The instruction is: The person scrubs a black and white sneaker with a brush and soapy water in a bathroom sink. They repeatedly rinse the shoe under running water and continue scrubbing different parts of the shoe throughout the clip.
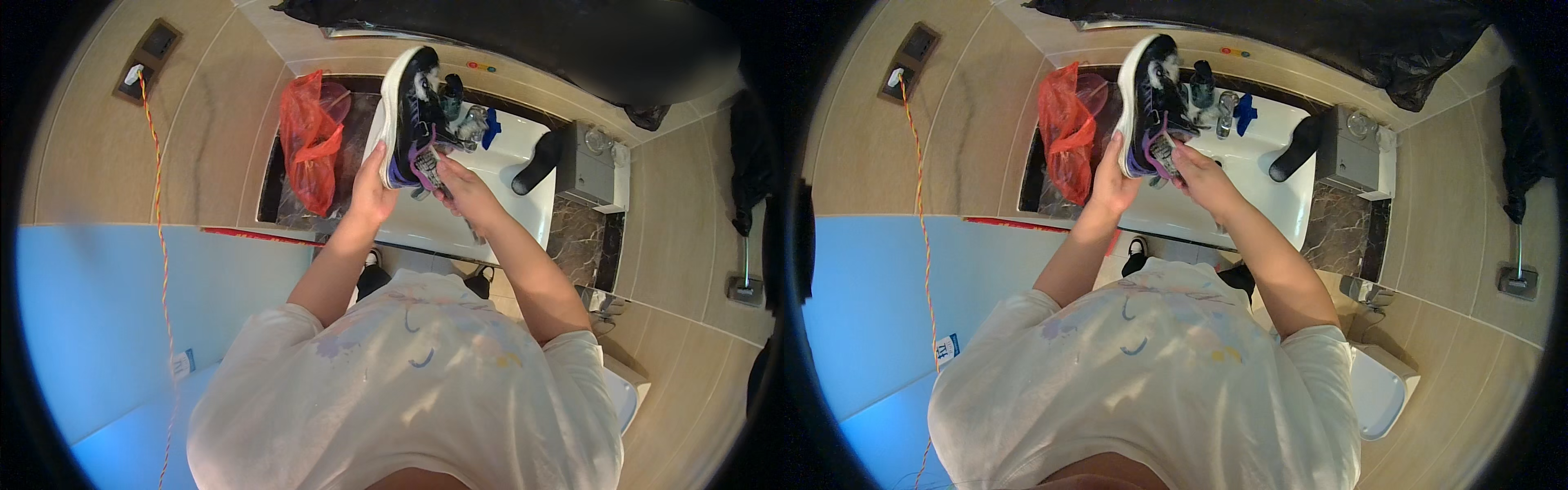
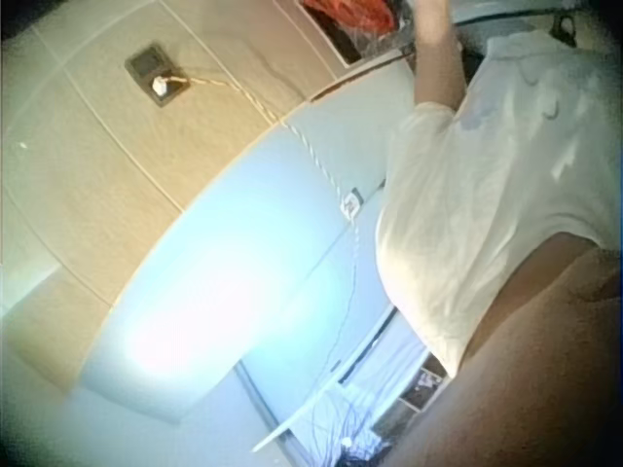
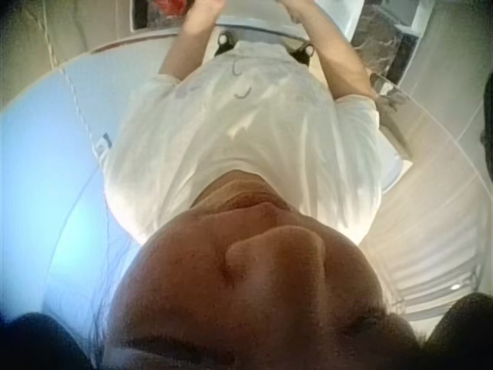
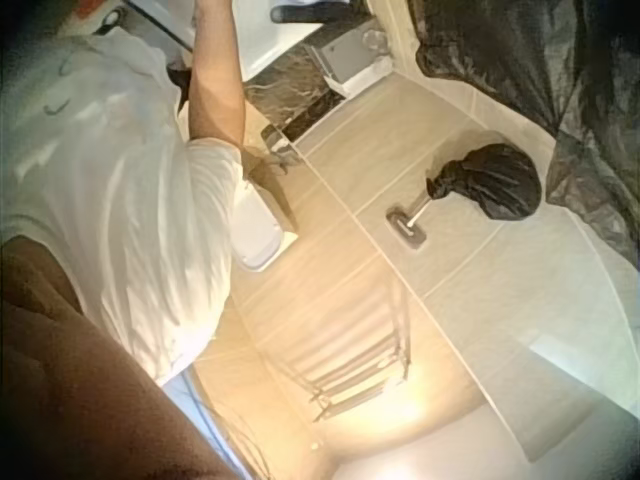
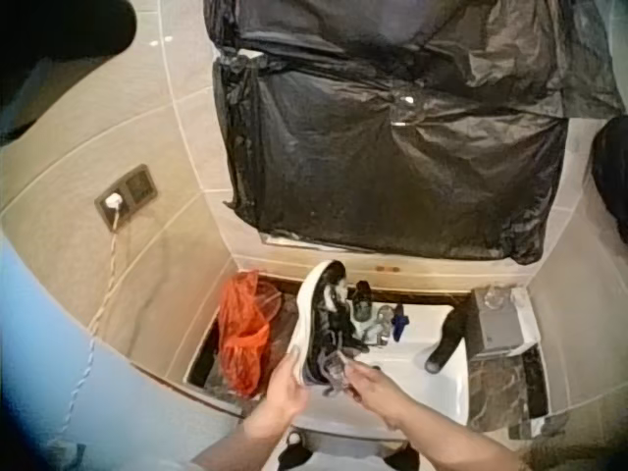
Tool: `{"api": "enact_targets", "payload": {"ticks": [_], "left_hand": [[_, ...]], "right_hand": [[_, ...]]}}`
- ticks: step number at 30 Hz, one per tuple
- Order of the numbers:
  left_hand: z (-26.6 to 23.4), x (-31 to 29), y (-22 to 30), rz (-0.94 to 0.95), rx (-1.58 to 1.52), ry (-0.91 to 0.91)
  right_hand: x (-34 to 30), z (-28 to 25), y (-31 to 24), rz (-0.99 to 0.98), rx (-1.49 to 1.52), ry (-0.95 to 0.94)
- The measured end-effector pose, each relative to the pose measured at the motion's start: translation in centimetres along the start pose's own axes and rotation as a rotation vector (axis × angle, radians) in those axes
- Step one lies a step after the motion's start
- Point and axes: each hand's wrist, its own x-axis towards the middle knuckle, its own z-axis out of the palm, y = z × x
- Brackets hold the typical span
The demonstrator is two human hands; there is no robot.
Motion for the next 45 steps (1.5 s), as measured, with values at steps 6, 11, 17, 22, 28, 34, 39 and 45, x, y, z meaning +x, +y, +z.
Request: {"api": "enact_targets", "payload": {"ticks": [6,11,17,22,28,34,39,45], "left_hand": [[-2.2,-1.2,-0.7,-0.427,-0.021,-0.008],[-0.6,-0.8,-1.5,-0.127,-0.026,0.138],[1.5,-0.2,-1.2,-0.057,-0.290,0.031],[2.8,-0.5,1.2,-0.007,-0.246,0.094],[3.4,0.3,-0.1,0.039,-0.160,0.061],[3.7,1.0,-0.9,0.147,-0.057,0.098],[3.3,1.5,-0.8,0.153,-0.055,0.180],[1.9,0.9,-0.8,0.022,-0.132,-0.042]], "right_hand": [[2.0,-0.5,2.6,0.086,-0.111,0.011],[2.7,-0.4,3.1,-0.277,-0.598,0.055],[2.0,1.2,2.8,-0.377,-0.843,0.028],[0.8,-1.3,-1.7,-0.488,-1.231,0.177],[0.5,1.9,-1.9,-0.274,-1.803,0.090],[2.8,1.0,-1.2,-0.395,-1.731,0.151],[3.4,0.2,-0.2,-0.558,-1.488,-0.033],[2.1,0.8,-1.7,0.181,-0.263,-0.200]]}}
